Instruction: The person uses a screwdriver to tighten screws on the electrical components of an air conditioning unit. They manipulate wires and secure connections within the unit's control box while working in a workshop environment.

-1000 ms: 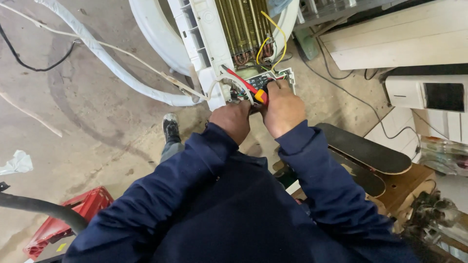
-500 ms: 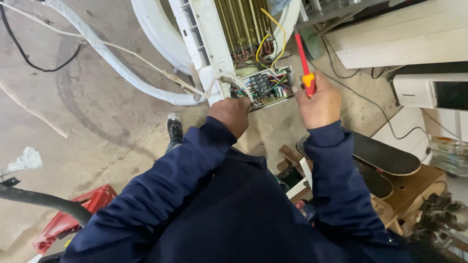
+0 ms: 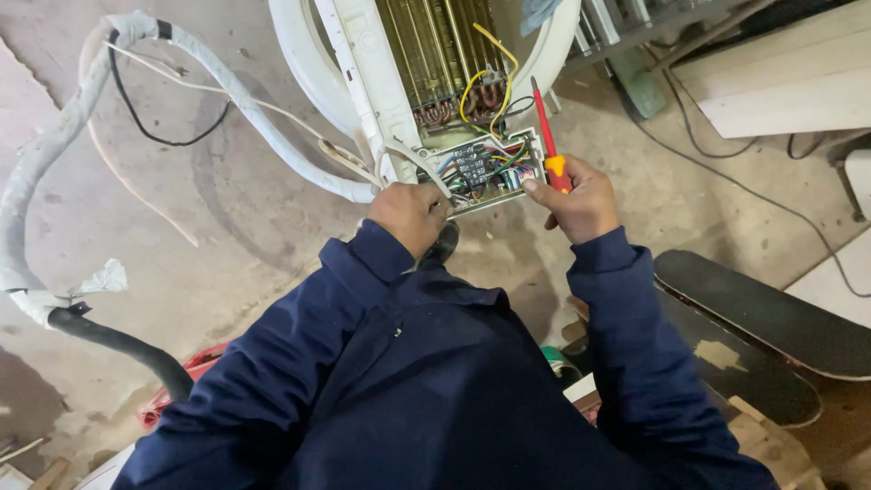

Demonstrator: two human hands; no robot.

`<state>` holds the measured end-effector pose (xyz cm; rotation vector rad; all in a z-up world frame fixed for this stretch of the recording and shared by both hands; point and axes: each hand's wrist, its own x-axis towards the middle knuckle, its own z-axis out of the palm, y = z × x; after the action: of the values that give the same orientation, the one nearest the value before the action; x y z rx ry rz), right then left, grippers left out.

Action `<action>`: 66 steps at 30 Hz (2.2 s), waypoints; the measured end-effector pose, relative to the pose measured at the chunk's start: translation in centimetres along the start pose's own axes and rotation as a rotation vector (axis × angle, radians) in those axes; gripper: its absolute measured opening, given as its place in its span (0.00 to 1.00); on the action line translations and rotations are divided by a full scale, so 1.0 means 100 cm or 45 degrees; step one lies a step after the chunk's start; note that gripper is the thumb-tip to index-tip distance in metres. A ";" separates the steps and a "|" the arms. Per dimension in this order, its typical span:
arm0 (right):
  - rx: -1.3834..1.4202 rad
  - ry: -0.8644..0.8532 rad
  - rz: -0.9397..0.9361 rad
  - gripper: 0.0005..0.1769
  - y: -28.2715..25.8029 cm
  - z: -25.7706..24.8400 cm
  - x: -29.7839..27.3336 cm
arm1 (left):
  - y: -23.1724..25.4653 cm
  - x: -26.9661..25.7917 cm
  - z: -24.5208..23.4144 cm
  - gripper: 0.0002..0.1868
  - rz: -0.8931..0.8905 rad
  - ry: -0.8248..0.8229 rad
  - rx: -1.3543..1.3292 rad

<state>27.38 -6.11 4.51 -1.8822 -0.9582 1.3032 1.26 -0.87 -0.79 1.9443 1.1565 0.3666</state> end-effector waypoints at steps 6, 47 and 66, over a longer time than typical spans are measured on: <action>-0.030 -0.033 -0.021 0.15 0.001 -0.003 0.000 | 0.011 0.001 -0.004 0.12 -0.087 -0.067 0.111; 0.006 -0.043 0.127 0.19 -0.005 -0.003 0.005 | 0.036 -0.009 -0.016 0.10 -0.245 0.006 0.073; 0.038 -0.036 0.099 0.18 -0.008 -0.002 0.001 | 0.035 -0.008 -0.010 0.09 -0.154 0.043 0.099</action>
<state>27.48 -5.58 5.20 -1.8994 -0.8831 1.3852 2.31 -1.85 2.60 1.9298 1.3210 0.2947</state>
